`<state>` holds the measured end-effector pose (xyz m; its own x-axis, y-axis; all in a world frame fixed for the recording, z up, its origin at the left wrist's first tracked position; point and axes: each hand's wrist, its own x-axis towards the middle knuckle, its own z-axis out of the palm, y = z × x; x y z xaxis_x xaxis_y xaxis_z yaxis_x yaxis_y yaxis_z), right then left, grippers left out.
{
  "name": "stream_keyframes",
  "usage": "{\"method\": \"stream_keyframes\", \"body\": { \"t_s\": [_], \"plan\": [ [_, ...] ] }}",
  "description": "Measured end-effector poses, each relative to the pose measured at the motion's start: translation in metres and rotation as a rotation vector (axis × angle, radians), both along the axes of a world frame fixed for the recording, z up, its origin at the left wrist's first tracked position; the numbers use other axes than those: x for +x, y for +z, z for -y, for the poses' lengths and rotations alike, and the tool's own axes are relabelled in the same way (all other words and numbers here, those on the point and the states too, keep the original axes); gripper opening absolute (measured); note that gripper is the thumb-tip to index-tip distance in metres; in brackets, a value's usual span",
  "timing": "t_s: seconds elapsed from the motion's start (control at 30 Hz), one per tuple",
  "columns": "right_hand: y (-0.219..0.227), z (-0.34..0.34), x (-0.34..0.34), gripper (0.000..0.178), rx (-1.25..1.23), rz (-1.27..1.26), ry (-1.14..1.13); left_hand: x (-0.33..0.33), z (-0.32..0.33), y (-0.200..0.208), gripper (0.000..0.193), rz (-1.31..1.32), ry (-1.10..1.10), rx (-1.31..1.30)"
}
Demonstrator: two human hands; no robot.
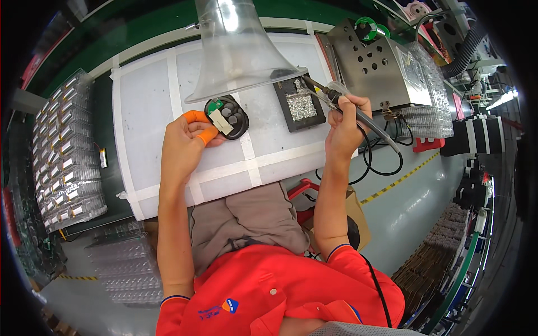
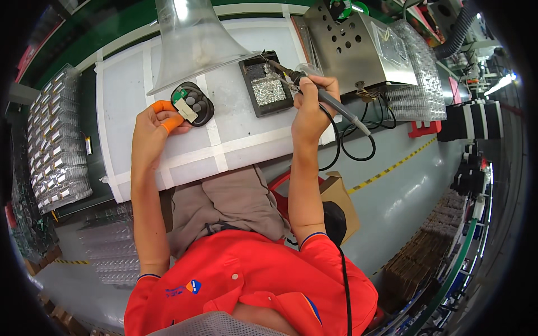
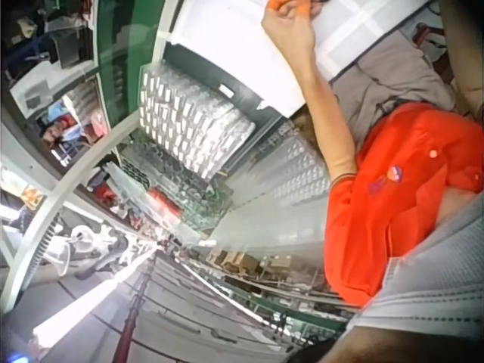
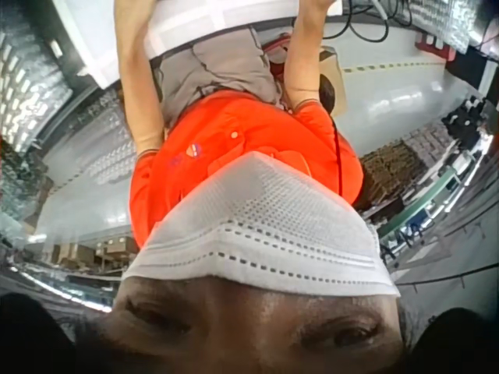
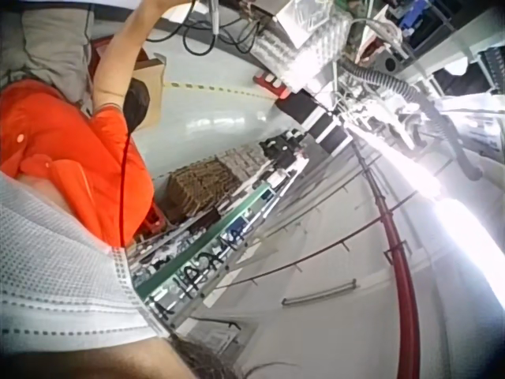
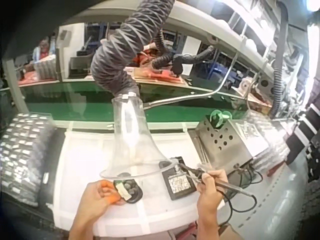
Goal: Soldering electronic components onto printed circuit boards inside plastic housings.
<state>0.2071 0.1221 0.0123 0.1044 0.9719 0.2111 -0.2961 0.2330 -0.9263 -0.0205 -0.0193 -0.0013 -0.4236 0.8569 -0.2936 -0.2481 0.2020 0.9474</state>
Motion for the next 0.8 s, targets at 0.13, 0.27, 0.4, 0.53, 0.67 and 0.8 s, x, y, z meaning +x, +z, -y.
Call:
{"method": "stream_keyframes", "body": {
  "t_s": [0.13,0.27,0.4,0.53,0.67,0.8],
  "plan": [
    [0.003,0.000,0.000,0.010,-0.013,0.000,0.004,0.000,0.000,0.000,0.016,0.009,-0.008,0.007],
    [0.006,0.001,0.001,0.009,-0.046,-0.028,0.008,0.000,0.000,0.000,0.017,-0.003,-0.014,0.009],
    [0.004,0.019,-0.006,0.007,-0.056,-0.089,0.150,-0.002,0.001,-0.002,0.018,-0.031,-0.002,-0.005],
    [-0.014,0.059,-0.027,0.011,-0.062,-0.121,0.351,-0.003,0.001,-0.004,0.020,-0.036,-0.009,0.004],
    [-0.031,0.079,-0.045,0.013,-0.050,-0.102,0.450,-0.004,0.001,-0.004,0.020,0.026,-0.007,0.017],
    [-0.036,0.077,-0.048,0.013,-0.081,-0.135,0.498,-0.005,0.002,-0.004,0.020,0.044,-0.004,0.004]
  ]
}}
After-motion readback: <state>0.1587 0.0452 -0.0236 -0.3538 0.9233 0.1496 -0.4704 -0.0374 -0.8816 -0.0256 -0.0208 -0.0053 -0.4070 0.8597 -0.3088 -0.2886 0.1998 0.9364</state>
